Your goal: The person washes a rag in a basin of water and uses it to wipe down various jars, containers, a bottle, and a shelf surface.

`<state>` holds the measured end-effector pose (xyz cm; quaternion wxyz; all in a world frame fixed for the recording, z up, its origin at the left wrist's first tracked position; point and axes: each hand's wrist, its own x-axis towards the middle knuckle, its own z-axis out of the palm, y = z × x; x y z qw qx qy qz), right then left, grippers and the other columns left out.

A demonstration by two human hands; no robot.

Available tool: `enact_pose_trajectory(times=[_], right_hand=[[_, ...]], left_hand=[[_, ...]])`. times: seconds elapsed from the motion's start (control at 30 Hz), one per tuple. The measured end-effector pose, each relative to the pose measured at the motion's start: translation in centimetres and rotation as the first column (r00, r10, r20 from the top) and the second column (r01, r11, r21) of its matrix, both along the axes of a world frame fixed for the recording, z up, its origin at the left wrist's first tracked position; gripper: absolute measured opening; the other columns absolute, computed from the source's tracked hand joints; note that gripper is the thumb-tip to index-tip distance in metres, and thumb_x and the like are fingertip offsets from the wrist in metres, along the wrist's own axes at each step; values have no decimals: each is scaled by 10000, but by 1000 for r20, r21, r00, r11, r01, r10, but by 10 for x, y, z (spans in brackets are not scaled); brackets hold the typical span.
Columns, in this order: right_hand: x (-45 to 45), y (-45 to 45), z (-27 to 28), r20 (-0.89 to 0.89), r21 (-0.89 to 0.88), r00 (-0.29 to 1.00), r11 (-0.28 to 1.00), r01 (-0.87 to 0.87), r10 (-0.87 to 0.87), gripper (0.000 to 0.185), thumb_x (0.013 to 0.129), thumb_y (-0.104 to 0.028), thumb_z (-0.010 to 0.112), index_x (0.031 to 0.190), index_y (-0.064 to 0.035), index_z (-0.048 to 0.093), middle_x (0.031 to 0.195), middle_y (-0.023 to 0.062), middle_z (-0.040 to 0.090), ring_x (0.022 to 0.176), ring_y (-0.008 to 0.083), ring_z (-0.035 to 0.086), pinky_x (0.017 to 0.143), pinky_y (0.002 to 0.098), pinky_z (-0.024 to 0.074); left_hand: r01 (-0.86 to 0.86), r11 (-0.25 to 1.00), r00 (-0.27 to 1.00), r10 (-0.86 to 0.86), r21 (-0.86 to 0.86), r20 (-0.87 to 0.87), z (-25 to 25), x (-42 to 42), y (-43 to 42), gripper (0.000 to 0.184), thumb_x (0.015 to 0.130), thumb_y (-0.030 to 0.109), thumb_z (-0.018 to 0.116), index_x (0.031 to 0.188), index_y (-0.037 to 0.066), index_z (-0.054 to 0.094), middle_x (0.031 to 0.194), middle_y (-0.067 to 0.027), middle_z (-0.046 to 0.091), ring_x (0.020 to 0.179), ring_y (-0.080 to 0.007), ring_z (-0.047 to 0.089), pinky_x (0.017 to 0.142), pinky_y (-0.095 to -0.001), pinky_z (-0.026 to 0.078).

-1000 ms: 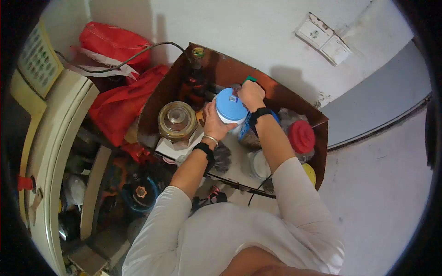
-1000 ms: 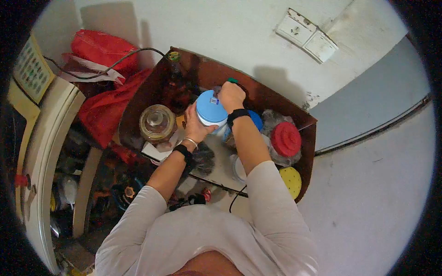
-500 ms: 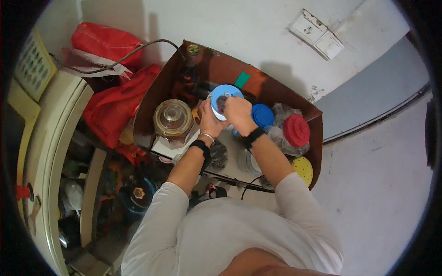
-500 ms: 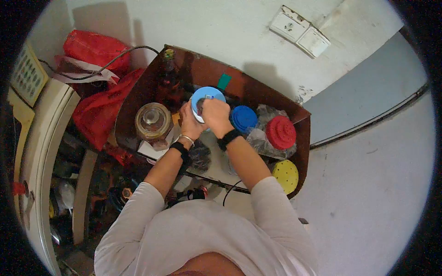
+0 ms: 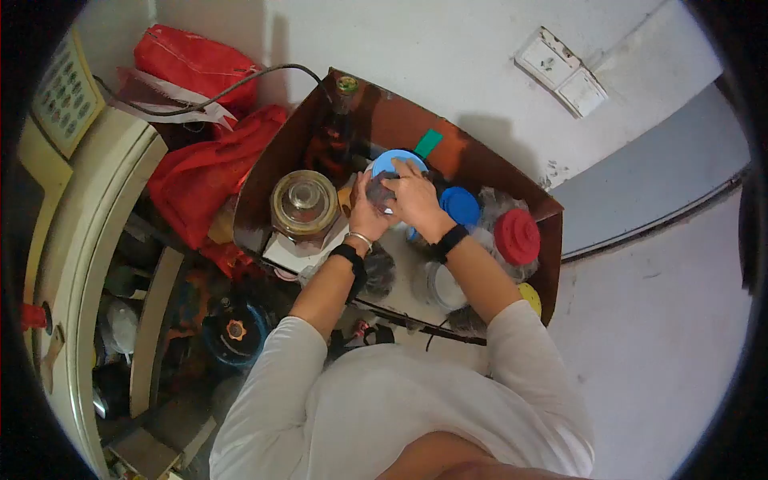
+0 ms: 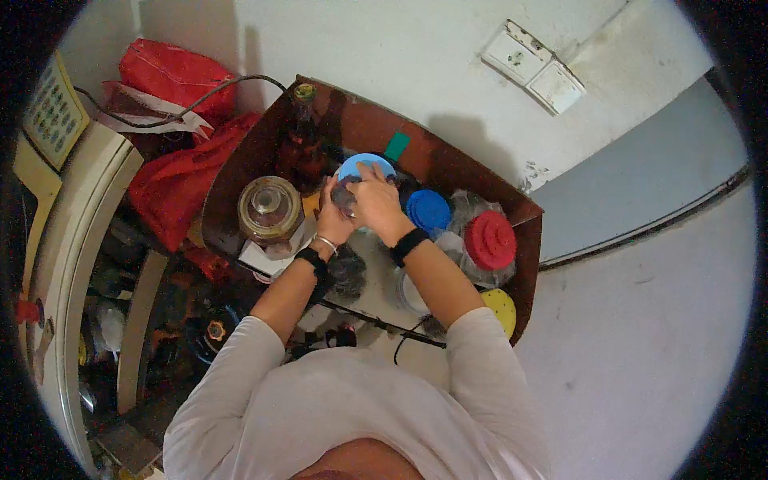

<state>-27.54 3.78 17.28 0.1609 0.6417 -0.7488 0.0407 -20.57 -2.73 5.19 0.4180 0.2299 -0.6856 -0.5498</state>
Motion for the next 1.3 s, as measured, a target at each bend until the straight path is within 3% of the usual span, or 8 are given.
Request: enact_pose_trajectory(times=[0.13,0.3,0.43,0.6,0.83,0.93,1.17,1.3], right_hand=[[11,-27,-2,114,-1,993,1000,-26,26,270,612,-180,642,859,-72,652,1030,103,545,990,297,499,747,370,469],[10,-59,6,81,39,991,993,108,-111,211,658,-202,600,770,-29,646,920,137,575,898,315,525,706,384,479],[-8,-83,11,87,-33,963,966,258,-254,226,658,-199,593,807,-37,646,884,130,594,881,333,537,714,376,480],[-46,-70,29,398,282,675,783,554,-621,294,742,-307,535,856,-62,652,989,184,595,940,345,556,767,399,460],[-30,-23,9,344,243,655,737,630,-673,292,753,-267,507,852,-33,649,977,219,586,912,361,563,765,408,456],[-15,-2,-13,256,-64,792,808,586,-554,251,706,-177,532,811,27,635,892,232,553,849,368,532,712,433,472],[43,46,-20,432,-173,857,907,385,-281,171,711,-81,553,860,-5,592,959,156,498,876,333,513,724,384,459],[58,66,-56,692,-235,692,842,486,-207,170,703,-50,591,867,-9,570,978,177,481,867,356,506,726,406,441]], left_hand=[[23,1000,995,-22,17,-95,-17,-8,-4,1080,469,216,804,1312,47,151,1314,-200,276,1226,-317,278,1016,-356,225],[97,987,989,-111,127,101,32,15,1,1094,450,207,815,1298,19,151,1302,-203,295,1214,-326,286,1010,-367,233],[-16,999,994,20,-40,110,24,14,4,1086,456,207,816,1299,29,154,1305,-205,288,1216,-332,277,1009,-374,233],[-32,996,981,48,-86,190,26,19,5,1110,464,163,826,1310,25,121,1266,-184,333,1183,-296,337,988,-360,275],[26,1000,996,-25,-10,85,22,14,4,1094,464,164,812,1304,37,123,1279,-196,315,1174,-333,337,968,-376,301],[61,998,990,-61,6,124,16,13,2,1096,485,148,807,1315,32,102,1286,-200,309,1161,-336,355,957,-375,315],[119,950,951,-25,-288,308,0,51,24,1007,595,159,738,1307,-54,58,1338,-246,216,1239,-372,232,994,-429,245],[504,801,652,-108,-322,751,13,102,61,789,595,236,738,1247,71,324,1321,-207,265,1243,-373,225,971,-484,259]])
